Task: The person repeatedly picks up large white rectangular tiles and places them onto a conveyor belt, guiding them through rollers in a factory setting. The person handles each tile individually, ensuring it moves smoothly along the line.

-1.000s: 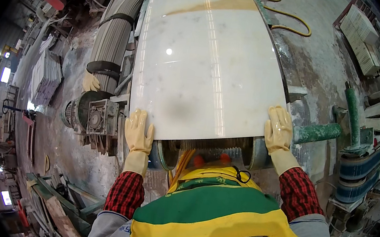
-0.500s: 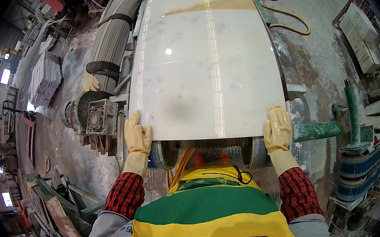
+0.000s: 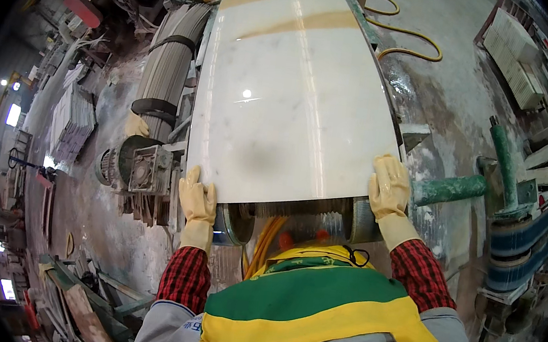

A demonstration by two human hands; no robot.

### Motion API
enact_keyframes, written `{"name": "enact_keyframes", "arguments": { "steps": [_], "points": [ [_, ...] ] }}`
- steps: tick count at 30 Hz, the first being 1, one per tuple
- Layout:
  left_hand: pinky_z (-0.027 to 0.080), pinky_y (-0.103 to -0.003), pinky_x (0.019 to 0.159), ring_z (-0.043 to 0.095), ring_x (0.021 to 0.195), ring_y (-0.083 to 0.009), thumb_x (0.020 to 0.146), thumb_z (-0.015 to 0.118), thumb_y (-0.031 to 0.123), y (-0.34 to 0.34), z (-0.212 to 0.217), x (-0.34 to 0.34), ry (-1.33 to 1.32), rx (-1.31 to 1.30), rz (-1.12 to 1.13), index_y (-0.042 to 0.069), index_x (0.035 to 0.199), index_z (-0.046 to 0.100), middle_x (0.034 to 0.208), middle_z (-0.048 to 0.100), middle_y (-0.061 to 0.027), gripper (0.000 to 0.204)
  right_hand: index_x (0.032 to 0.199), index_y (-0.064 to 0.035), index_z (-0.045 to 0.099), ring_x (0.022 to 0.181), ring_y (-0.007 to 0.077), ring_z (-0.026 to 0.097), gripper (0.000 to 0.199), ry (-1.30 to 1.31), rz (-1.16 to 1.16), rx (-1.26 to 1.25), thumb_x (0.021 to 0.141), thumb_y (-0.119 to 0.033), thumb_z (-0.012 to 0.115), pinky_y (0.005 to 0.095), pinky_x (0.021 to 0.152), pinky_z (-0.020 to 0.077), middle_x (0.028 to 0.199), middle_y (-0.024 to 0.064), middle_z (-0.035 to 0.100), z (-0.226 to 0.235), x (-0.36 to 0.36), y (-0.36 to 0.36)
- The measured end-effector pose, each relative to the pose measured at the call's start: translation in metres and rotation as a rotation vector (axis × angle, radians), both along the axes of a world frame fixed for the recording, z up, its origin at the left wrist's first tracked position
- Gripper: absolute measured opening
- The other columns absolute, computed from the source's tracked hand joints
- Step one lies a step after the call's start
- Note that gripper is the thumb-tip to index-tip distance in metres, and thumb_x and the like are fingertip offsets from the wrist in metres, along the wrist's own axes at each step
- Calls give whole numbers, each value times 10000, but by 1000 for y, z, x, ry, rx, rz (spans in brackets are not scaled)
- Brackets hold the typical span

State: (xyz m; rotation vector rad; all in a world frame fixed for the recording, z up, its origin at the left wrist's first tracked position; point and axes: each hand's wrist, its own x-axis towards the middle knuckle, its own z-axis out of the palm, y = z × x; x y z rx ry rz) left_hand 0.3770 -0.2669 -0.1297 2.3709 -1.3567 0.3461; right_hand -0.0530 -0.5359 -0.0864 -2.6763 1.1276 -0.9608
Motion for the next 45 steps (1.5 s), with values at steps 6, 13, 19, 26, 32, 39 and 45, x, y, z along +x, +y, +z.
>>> {"name": "enact_keyframes", "arguments": {
  "steps": [6,13,19,26,32,39,45],
  "points": [
    [471,-515,1149,606,1295,-460,885,778,170,5,-17,-28,186,-118,209,-46,777,774,1435,691,-250,241,1178,-28,692,1102,441,623,258,-66,4,-28,970,-142,591,538,993,490,1197,205,674,-5,-2,0],
    [495,-492,1085,640,1234,-403,863,827,105,31,-26,-54,90,-273,142,-4,958,752,1274,735,-190,162,1195,-12,700,1097,453,630,268,-128,67,9,960,-109,614,536,979,492,1192,220,680,-1,-6,5],
    [521,-465,987,681,1089,-375,897,806,51,37,-1,-62,163,-99,134,-23,1162,689,1155,720,-162,299,1192,3,703,1117,469,634,269,-162,86,16,939,-59,637,545,993,505,1201,234,686,-2,-12,9],
    [442,-581,1084,655,1185,-362,871,845,160,43,0,-50,100,-69,21,74,954,725,1164,714,-150,169,1207,21,743,1220,461,667,253,-323,64,205,962,-26,699,520,1068,537,1322,247,715,-31,-15,38],
    [403,-605,1156,619,1252,-381,848,868,164,57,11,-47,5,-128,-179,79,954,744,1258,724,-114,184,1310,-12,722,1209,359,713,298,-387,128,654,1017,-63,731,410,1037,575,1361,180,732,-33,11,135],
    [416,-576,1115,616,1273,-412,826,872,122,69,16,-39,69,-176,-335,51,980,737,1290,719,-147,217,1526,-16,568,1377,351,652,561,-1094,-145,1868,1097,-340,729,468,1221,496,1490,205,668,-81,80,123],
    [395,-579,1162,617,1339,-408,858,870,207,82,11,-28,131,-172,-392,55,1059,773,1344,722,-164,270,1431,-20,604,1322,396,688,429,-1631,-458,1703,1076,-207,756,599,1090,627,1456,189,664,-58,157,128]
  ]
}}
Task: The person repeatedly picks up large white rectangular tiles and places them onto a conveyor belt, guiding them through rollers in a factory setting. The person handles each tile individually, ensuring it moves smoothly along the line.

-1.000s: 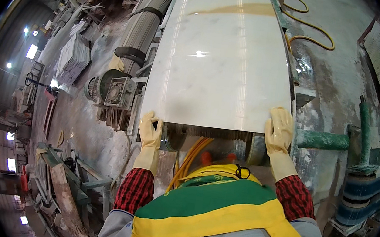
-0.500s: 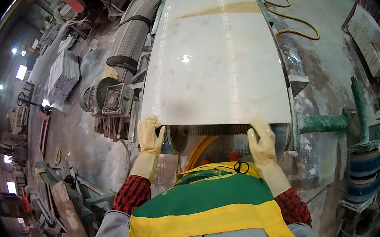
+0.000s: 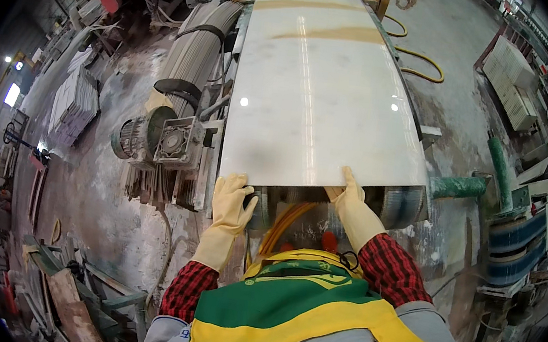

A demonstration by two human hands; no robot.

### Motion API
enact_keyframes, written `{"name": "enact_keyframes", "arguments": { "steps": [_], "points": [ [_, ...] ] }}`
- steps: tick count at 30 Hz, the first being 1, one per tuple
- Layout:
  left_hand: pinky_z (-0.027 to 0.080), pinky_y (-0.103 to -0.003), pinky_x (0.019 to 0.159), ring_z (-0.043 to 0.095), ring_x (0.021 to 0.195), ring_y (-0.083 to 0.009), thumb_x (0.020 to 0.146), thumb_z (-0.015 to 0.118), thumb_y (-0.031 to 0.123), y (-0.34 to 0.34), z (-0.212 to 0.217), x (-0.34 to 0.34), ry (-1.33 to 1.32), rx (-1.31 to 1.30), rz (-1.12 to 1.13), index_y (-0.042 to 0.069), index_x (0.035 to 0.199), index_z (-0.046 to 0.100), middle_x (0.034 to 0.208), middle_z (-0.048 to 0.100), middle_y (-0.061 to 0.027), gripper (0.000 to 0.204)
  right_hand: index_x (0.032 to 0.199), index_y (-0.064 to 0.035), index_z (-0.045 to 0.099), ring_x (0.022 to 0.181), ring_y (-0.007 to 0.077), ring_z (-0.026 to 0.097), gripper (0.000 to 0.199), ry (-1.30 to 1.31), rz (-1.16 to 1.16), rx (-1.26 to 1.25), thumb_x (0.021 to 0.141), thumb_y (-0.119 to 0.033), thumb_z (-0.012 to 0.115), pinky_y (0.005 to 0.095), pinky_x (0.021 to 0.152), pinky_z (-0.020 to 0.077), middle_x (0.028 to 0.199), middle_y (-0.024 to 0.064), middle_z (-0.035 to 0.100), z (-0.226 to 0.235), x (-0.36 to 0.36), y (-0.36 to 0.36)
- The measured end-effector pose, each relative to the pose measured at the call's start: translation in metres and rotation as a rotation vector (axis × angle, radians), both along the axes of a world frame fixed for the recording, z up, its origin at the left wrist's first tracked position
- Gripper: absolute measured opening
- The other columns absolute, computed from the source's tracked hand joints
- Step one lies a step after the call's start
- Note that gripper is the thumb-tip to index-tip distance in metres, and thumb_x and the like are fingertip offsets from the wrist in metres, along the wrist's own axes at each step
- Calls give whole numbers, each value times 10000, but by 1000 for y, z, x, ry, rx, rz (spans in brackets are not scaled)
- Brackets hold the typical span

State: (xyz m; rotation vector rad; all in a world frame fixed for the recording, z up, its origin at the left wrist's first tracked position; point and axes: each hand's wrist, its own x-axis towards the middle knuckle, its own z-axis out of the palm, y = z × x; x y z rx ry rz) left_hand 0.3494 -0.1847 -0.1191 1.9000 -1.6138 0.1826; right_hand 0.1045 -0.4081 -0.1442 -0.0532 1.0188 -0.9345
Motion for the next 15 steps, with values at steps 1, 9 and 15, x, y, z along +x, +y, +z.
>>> {"name": "enact_keyframes", "arguments": {
  "steps": [1,9,15],
  "points": [
    [394,-580,1162,620,1337,-404,857,870,206,0,1,1,4,13,-5,57,1059,773,1342,723,-161,270,1415,-19,611,1320,397,690,407,2,-52,7,1079,-204,749,606,1072,640,1456,194,664,-1,3,-1],
    [385,-591,1188,634,1317,-371,856,862,208,9,13,11,38,14,-106,64,1082,764,1315,729,-140,285,1398,-10,617,1331,396,680,392,-55,-109,-9,1094,-234,726,593,1104,629,1448,216,663,-9,-5,-6],
    [384,-618,1209,648,1305,-369,862,856,200,19,10,15,46,16,-117,62,1073,758,1309,730,-146,270,1434,1,593,1387,409,639,421,-48,-85,-9,1100,-225,715,600,1154,593,1487,228,639,-1,-8,15]
  ]
}}
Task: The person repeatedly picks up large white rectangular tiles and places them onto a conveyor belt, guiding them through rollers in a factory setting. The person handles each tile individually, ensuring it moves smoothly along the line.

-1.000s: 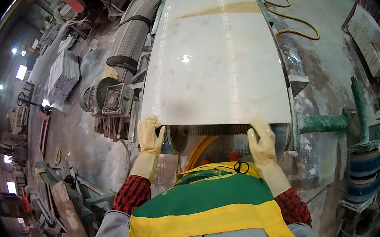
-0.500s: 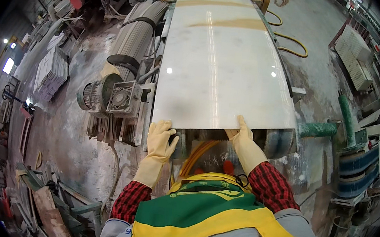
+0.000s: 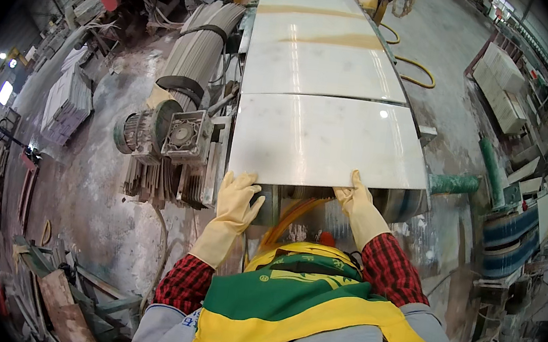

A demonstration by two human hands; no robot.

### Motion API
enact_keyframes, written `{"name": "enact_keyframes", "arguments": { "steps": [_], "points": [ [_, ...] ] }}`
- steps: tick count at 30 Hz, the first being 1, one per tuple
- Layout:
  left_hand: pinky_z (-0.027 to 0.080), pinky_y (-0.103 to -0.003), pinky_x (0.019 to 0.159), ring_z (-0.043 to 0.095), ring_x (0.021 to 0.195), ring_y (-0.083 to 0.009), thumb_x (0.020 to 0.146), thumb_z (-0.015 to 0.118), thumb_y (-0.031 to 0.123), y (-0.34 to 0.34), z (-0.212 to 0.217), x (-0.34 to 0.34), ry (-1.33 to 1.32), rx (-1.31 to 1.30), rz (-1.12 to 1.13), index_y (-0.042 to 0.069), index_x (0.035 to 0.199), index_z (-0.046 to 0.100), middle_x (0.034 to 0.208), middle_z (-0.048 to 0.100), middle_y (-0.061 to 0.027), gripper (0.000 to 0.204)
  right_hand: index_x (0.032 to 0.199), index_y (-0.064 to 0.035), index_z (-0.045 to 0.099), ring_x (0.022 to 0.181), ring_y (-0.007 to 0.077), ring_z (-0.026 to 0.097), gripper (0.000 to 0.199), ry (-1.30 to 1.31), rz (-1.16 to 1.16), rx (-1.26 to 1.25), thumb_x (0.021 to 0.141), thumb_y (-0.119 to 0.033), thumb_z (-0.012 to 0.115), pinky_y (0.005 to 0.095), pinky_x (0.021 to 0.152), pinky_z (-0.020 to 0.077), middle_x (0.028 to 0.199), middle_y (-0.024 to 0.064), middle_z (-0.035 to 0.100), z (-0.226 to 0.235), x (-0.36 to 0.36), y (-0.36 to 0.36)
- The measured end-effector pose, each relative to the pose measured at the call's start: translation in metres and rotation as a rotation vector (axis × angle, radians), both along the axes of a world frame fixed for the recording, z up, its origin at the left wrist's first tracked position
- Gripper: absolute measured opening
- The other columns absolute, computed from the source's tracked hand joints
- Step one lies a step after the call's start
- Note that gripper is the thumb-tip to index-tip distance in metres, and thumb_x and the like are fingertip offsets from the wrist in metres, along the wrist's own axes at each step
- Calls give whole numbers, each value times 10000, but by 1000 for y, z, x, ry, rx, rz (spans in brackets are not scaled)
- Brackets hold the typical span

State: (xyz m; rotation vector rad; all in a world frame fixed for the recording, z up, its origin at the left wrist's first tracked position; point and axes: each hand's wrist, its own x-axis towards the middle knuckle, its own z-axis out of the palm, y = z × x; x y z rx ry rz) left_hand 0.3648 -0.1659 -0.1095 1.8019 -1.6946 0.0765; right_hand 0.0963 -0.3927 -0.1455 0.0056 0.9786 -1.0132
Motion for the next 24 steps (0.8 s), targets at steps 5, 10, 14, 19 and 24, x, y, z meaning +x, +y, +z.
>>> {"name": "enact_keyframes", "arguments": {
  "steps": [5,10,14,19,24],
  "points": [
    [445,-590,1158,669,1234,-366,853,845,195,21,8,-5,-10,5,-14,46,1009,758,1284,742,-142,232,1448,2,577,1420,397,614,437,-27,17,12,1107,-241,701,594,1203,557,1531,210,610,-6,-24,40],
    [578,-459,967,728,978,-347,877,813,214,44,2,-8,131,52,-78,59,847,760,1067,800,-115,167,1498,18,526,1439,383,603,504,-20,115,43,1129,-303,651,565,1214,553,1532,204,611,1,-65,89],
    [576,-447,981,731,828,-337,906,782,266,39,14,-1,58,252,-154,90,771,776,967,813,-74,222,1505,19,510,1418,367,622,540,-7,199,18,1140,-366,612,516,1210,568,1501,196,624,11,-74,106],
    [359,-592,1280,791,866,-310,947,755,248,-4,44,8,-60,257,-281,93,751,822,1034,848,-85,259,1510,31,496,1390,359,643,571,27,184,19,1130,-373,631,509,1197,579,1479,210,631,0,-76,110],
    [281,-641,1313,792,816,-314,973,722,247,-72,55,17,-66,199,-368,111,752,813,1056,850,-90,275,1523,43,477,1382,370,647,611,103,214,-23,1124,-390,639,522,1196,572,1467,241,633,-4,-74,117]
  ]
}}
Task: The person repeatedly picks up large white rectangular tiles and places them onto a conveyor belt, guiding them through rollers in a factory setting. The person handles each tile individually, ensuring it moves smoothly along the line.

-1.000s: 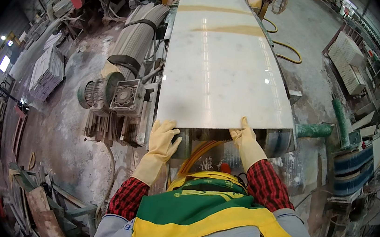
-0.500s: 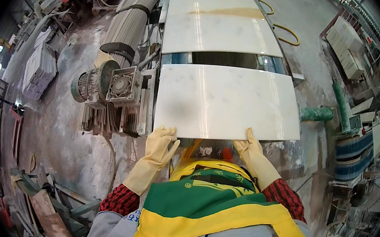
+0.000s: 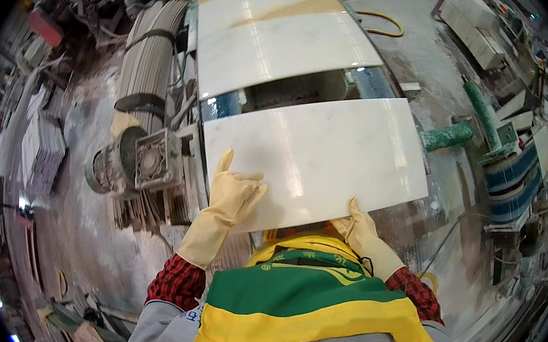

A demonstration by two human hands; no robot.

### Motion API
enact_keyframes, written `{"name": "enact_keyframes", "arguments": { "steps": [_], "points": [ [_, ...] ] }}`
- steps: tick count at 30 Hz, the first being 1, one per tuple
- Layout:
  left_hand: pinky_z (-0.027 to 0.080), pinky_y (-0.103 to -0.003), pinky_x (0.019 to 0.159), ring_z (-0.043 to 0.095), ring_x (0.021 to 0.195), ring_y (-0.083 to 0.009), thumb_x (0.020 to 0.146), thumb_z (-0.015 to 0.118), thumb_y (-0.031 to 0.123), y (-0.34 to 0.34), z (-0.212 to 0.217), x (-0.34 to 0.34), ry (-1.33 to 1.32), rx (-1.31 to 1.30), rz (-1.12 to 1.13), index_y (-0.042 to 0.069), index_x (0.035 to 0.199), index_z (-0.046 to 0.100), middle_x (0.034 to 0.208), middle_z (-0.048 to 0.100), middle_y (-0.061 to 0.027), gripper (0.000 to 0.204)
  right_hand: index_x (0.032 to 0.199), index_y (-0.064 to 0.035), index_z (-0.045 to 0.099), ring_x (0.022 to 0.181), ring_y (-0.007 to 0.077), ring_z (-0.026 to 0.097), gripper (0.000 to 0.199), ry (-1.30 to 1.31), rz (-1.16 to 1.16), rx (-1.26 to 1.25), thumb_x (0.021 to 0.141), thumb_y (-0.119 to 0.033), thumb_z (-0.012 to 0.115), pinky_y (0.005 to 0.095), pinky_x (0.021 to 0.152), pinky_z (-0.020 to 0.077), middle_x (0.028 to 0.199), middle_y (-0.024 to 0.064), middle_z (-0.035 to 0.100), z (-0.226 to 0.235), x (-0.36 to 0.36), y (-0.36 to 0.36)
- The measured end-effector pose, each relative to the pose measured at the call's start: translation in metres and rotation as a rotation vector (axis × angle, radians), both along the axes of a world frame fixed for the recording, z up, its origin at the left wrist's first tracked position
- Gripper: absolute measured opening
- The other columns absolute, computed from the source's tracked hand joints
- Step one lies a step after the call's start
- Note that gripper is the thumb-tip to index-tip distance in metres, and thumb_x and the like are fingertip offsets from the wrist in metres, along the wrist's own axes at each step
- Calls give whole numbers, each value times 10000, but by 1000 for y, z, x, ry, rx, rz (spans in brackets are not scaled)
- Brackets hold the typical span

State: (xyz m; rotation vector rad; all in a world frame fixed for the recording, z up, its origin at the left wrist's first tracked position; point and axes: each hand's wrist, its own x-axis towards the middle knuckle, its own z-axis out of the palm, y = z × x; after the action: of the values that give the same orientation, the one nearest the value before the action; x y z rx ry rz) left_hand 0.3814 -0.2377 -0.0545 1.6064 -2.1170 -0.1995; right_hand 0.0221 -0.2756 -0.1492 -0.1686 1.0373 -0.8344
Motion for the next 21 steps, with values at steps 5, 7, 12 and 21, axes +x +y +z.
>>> {"name": "enact_keyframes", "arguments": {
  "steps": [5,7,12,21],
  "points": [
    [302,-641,1299,782,1002,-311,974,728,254,-72,0,9,-35,-4,-72,99,801,794,1153,828,-125,241,1565,51,424,1406,403,625,689,6,85,-68,1112,-417,648,567,1214,542,1510,278,593,-5,-4,4],
    [331,-625,1285,741,1147,-324,962,744,242,-100,-1,12,-49,-35,-87,80,897,784,1250,793,-149,179,1572,49,416,1413,413,618,702,-12,94,-96,1108,-422,653,582,1213,538,1521,276,585,-7,-5,7],
    [419,-510,1213,600,1367,-304,899,798,214,-163,-9,24,16,-171,-164,95,1253,733,1414,669,-130,380,1563,43,449,1350,423,661,640,88,93,-79,1128,-382,650,596,1188,555,1497,240,609,3,3,10],
    [565,-502,1034,721,1225,-426,1111,483,620,-213,-17,18,-88,543,124,89,1316,774,1279,780,-206,640,1468,96,586,1251,373,733,610,182,54,-113,1126,-401,676,455,1048,618,1349,238,739,-51,-3,20]
  ]
}}
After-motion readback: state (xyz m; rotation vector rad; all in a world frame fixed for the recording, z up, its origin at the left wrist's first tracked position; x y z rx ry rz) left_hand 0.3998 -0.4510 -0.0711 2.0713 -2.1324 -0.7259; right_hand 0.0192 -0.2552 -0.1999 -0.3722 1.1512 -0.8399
